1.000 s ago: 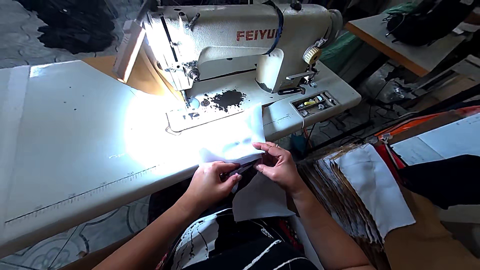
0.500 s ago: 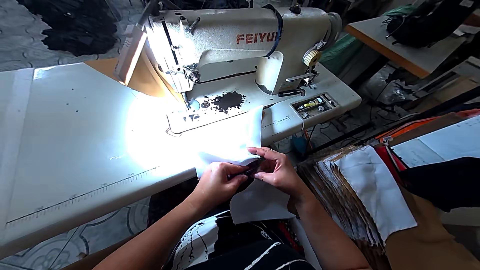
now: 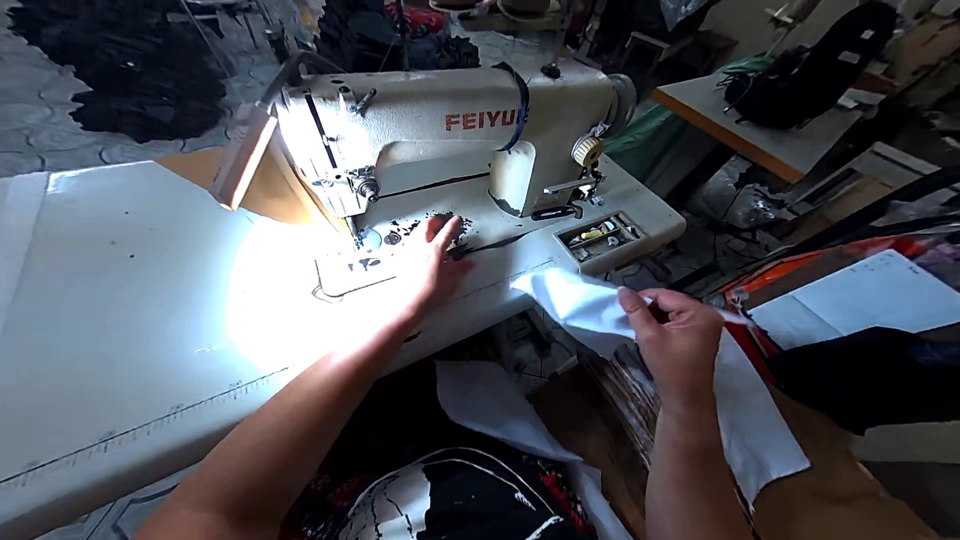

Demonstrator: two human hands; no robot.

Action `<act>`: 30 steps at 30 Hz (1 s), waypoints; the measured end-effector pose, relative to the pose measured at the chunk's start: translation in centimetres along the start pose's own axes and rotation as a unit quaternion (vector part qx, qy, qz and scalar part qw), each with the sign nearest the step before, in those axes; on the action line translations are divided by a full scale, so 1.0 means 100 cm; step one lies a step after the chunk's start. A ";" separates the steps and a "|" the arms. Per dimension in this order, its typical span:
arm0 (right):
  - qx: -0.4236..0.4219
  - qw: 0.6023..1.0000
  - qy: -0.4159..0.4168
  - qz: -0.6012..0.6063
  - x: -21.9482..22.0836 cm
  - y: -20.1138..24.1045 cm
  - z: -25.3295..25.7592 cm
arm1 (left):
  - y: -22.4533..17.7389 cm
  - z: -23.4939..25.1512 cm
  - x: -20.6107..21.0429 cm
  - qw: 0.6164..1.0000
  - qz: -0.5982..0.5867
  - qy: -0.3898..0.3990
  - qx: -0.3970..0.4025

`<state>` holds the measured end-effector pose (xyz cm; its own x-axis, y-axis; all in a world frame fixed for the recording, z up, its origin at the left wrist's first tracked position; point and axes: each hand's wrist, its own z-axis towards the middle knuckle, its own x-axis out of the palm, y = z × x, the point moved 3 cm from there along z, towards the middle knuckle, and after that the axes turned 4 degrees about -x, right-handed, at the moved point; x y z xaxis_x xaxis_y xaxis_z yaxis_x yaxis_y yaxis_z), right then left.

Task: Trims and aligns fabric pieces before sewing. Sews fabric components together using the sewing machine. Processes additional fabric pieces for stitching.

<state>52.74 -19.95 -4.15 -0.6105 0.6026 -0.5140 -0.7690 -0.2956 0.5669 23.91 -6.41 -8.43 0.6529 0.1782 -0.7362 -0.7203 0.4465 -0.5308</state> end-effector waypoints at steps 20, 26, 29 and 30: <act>-0.193 0.913 0.327 0.147 0.188 0.087 0.004 | 0.064 -0.063 -0.275 0.929 0.211 0.168 -0.255; -0.130 0.906 0.401 -0.019 0.234 0.083 0.010 | 0.040 -0.078 -0.373 0.871 0.350 -0.172 -0.298; -0.191 0.940 0.271 0.076 0.238 0.101 -0.004 | 0.032 -0.097 -0.336 0.906 0.337 -0.164 -0.198; -0.222 0.941 0.232 0.108 0.237 0.110 -0.012 | 0.034 -0.107 -0.315 0.919 0.330 -0.152 -0.152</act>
<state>29.53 -9.78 -10.87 -0.6994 0.1346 -0.7019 -0.5578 -0.7168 0.4183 -1.67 -19.86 8.48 0.0532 0.5795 -0.8132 -0.9850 -0.1034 -0.1381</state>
